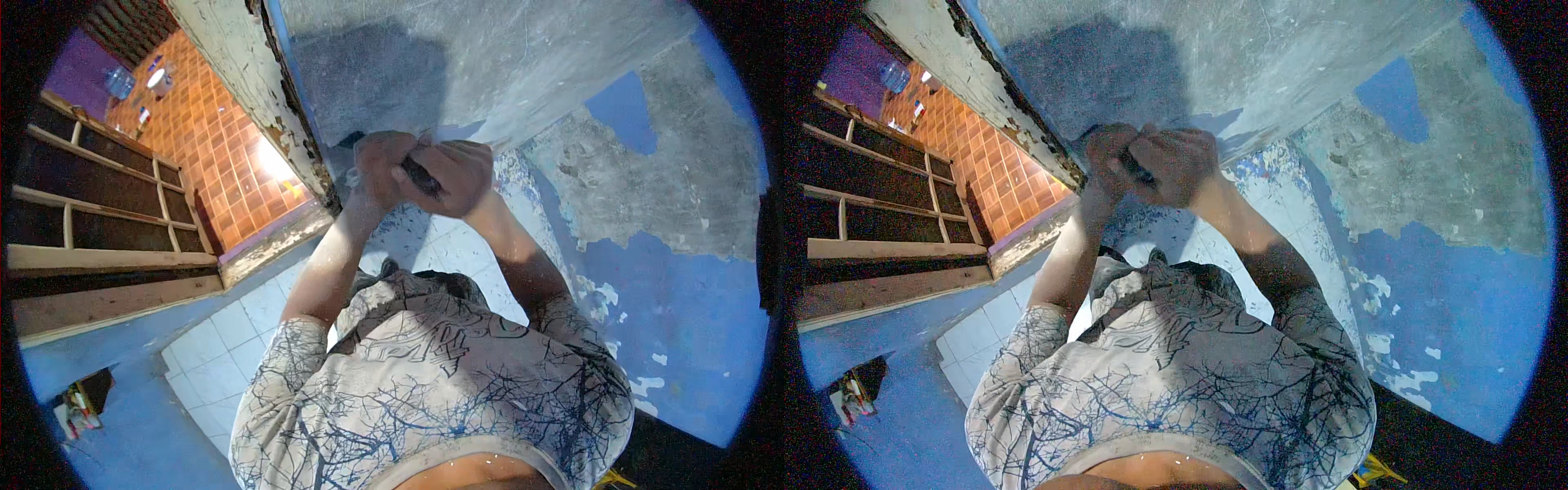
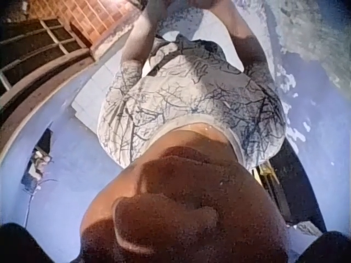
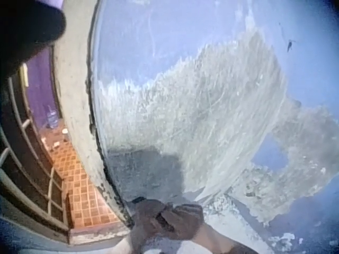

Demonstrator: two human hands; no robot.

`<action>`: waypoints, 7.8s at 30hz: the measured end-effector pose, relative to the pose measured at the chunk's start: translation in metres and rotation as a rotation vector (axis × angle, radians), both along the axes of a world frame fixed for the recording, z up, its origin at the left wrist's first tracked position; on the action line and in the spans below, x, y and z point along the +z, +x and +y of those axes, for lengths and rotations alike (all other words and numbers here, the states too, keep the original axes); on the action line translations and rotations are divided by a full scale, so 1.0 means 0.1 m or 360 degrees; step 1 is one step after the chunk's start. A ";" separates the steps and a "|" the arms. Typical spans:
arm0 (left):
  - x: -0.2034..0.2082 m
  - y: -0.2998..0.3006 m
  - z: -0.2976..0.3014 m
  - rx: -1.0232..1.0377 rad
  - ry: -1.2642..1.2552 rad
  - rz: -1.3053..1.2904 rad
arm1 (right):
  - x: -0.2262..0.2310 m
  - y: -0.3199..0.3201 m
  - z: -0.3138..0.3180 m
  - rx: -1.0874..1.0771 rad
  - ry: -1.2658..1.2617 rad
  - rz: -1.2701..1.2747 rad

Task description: Scraping old paint and debris from a wall and window frame using a putty knife scraper.

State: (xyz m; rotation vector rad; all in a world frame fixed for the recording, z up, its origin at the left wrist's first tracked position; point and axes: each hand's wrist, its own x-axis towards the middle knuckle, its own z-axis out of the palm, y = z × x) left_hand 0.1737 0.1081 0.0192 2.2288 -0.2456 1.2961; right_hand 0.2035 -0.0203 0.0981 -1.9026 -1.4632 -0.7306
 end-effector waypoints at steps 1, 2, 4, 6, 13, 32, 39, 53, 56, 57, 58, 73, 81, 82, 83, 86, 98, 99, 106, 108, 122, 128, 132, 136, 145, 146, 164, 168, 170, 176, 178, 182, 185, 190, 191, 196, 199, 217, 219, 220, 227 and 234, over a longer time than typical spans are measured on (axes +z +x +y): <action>0.05 -0.08 0.00 -0.0066 0.0020 0.0113 | 0.05 -0.09 -0.02 0.0018 0.0100 -0.0106; 0.13 -0.09 0.01 -0.0133 0.0038 0.0216 | 0.06 -0.10 -0.01 0.0031 0.0099 -0.0108; 0.28 -0.01 -0.07 -0.0162 -0.0044 0.0013 | 0.06 -0.12 0.02 -0.0140 0.0141 -0.0281; 0.33 0.16 -0.14 -0.0022 -0.0230 -0.0499 | 0.00 0.05 0.06 -0.0061 0.0302 -0.0282; 0.27 0.25 -0.14 -0.0085 -0.0018 -0.0016 | 0.03 0.31 0.03 0.0099 0.0408 -0.0388; 0.04 0.30 -0.10 -0.0360 -0.0161 -0.0514 | 0.07 0.05 -0.08 0.0088 0.0364 -0.0447; 0.07 0.34 -0.10 -0.0388 -0.0540 0.0418 | 0.18 0.07 -0.11 0.0183 0.0319 -0.0380; 0.13 0.03 -0.09 -0.0277 -0.0162 -0.0236 | -0.22 0.38 0.06 0.0169 0.0145 -0.0322; 0.09 0.04 -0.08 -0.0181 -0.0274 -0.0517 | -0.09 0.16 0.02 0.0359 0.0242 -0.0467; 0.16 -0.05 -0.06 -0.0187 -0.0082 -0.0153 | 0.00 0.05 -0.04 0.0311 0.0296 -0.0497; 0.20 -0.10 -0.04 -0.0194 0.0112 0.0207 | 0.08 0.00 -0.06 0.0261 0.0355 -0.0534; -0.29 0.15 -0.17 0.0393 0.0805 0.0074 | -0.55 0.63 -0.10 -0.0101 -0.0281 -0.0398; 0.35 -0.08 -0.12 -0.0098 0.0084 -0.0159 | 0.06 0.16 -0.06 0.0344 0.0264 -0.0565; 0.33 0.01 -0.09 -0.0067 0.0107 -0.0219 | 0.05 0.26 0.04 0.0387 0.0293 -0.0559; 0.33 0.07 -0.06 -0.0024 0.0128 -0.0267 | -0.04 0.32 0.06 0.0445 0.0494 -0.0472; 0.35 0.20 -0.12 -0.0162 -0.0123 -0.0067 | 0.07 0.36 -0.05 0.0181 0.0289 -0.0465; 0.29 0.14 -0.17 -0.0233 -0.0074 -0.0087 | 0.20 0.11 -0.19 0.0218 0.0336 -0.0608; 0.23 0.14 -0.16 -0.0177 0.0027 0.0153 | 0.09 0.23 -0.16 0.0197 0.0287 -0.0660; 0.37 0.10 -0.23 -0.0245 -0.0061 -0.0041 | 0.03 0.22 -0.15 0.0119 0.0336 -0.0556; 0.53 0.03 -0.18 -0.0299 -0.0024 -0.0362 | 0.06 0.23 -0.11 0.0174 0.0384 -0.0572; -0.01 0.30 -0.10 -0.0069 -0.0006 -0.0196 | -0.09 0.38 0.09 0.0184 0.0323 -0.0414; 0.49 0.02 0.00 -0.0318 -0.0418 0.0435 | 0.15 0.11 0.03 0.0355 0.0388 -0.0448; 0.34 0.16 0.00 -0.0110 0.0096 0.0277 | -0.01 0.39 0.11 0.0415 0.0558 -0.0400; 0.09 0.23 -0.06 -0.0130 -0.0258 -0.0264 | 0.15 0.12 -0.07 0.0250 0.0239 -0.0513; -0.08 -0.02 -0.12 -0.0141 -0.0519 -0.0194 | -0.02 0.17 0.16 0.0390 0.0130 -0.0456; 0.14 -0.09 -0.10 -0.0177 -0.0332 0.0088 | 0.09 0.11 0.12 0.0408 0.0123 -0.0452; -0.38 0.25 0.05 0.0084 -0.0094 -0.0278 | -0.19 0.37 0.23 0.0474 0.0002 -0.0453; 0.24 -0.04 0.05 -0.0167 0.0018 -0.0006 | 0.32 0.05 0.18 0.0575 0.0260 -0.0611; 0.06 0.12 0.14 -0.0260 -0.0038 -0.0030 | 0.25 0.13 0.24 0.0592 0.0296 -0.0626; -0.04 0.25 0.04 -0.0044 -0.0082 -0.0401 | 0.25 0.30 0.26 0.0664 0.0212 -0.0670; -0.24 0.47 0.16 0.0148 0.0170 -0.0431 | 0.21 0.21 0.31 0.0593 0.0303 -0.0715; -1.02 0.66 0.13 0.0580 0.0228 -0.0341 | -0.11 0.51 0.41 0.0365 -0.0104 -0.0523; -0.65 0.39 0.05 0.0844 0.0513 -0.0886 | -0.11 0.35 0.33 0.0419 0.0029 -0.0538; 0.27 -0.22 0.15 -0.0361 -0.0103 0.0156 | 0.36 -0.06 0.27 0.0592 0.0203 -0.0464; 0.24 -0.19 0.18 -0.0359 -0.0108 0.0156 | 0.38 -0.10 0.28 0.0611 0.0201 -0.0466; 0.06 -0.12 0.17 -0.0122 -0.0078 -0.0469 | -0.01 0.29 0.50 0.0504 0.0089 -0.0418; -0.03 -0.13 0.25 -0.0209 -0.0236 -0.0249 | 0.14 0.08 0.48 0.0686 0.0089 -0.0492; 0.47 -0.26 0.24 -0.0231 -0.0154 -0.0197 | 0.52 -0.11 0.45 0.0647 0.0194 -0.0588; 0.35 -0.18 0.27 -0.0171 -0.0181 -0.0185 | 0.50 -0.12 0.49 0.0638 0.0167 -0.0583; 0.32 -0.14 0.32 0.0121 0.0172 -0.0513 | 0.46 -0.08 0.52 0.0593 0.0194 -0.0590; 0.12 -0.15 0.35 -0.0059 -0.0278 -0.0067 | 0.20 0.11 0.72 0.0651 0.0115 -0.0470; 0.25 -0.15 0.38 -0.0236 -0.0236 -0.0372 | 0.36 -0.06 0.68 0.0749 0.0197 -0.0639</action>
